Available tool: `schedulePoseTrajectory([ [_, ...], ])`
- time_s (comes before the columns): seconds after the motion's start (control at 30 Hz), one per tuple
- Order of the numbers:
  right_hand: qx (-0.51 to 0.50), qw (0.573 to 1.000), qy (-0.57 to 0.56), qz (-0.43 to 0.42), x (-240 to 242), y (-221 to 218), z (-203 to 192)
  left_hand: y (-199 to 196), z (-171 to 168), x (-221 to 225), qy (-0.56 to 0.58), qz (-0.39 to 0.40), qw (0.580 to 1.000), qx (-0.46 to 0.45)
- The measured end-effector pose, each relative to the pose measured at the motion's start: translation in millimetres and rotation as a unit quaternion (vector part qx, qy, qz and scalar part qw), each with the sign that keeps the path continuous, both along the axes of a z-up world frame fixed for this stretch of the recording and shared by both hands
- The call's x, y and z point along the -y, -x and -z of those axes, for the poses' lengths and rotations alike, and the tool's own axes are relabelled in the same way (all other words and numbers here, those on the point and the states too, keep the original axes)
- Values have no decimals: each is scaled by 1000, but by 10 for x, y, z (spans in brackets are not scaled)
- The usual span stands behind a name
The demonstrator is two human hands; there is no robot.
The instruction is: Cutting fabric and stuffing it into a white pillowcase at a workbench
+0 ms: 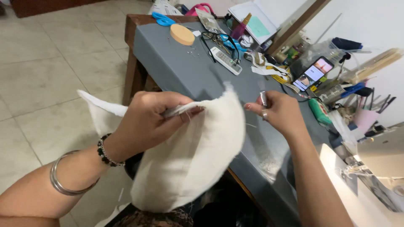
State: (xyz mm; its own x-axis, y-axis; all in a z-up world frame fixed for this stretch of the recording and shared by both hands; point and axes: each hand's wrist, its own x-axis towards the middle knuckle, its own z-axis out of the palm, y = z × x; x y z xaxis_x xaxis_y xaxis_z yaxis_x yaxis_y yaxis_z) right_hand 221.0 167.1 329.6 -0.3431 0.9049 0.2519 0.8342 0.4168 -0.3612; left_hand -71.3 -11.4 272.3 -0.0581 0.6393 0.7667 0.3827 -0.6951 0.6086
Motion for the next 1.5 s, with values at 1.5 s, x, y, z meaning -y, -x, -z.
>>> schedulePoseTrajectory([
  [1.5, -305, 901, 301, -70, 1342, 199, 562, -199, 267, -554, 3, -28, 974, -223],
])
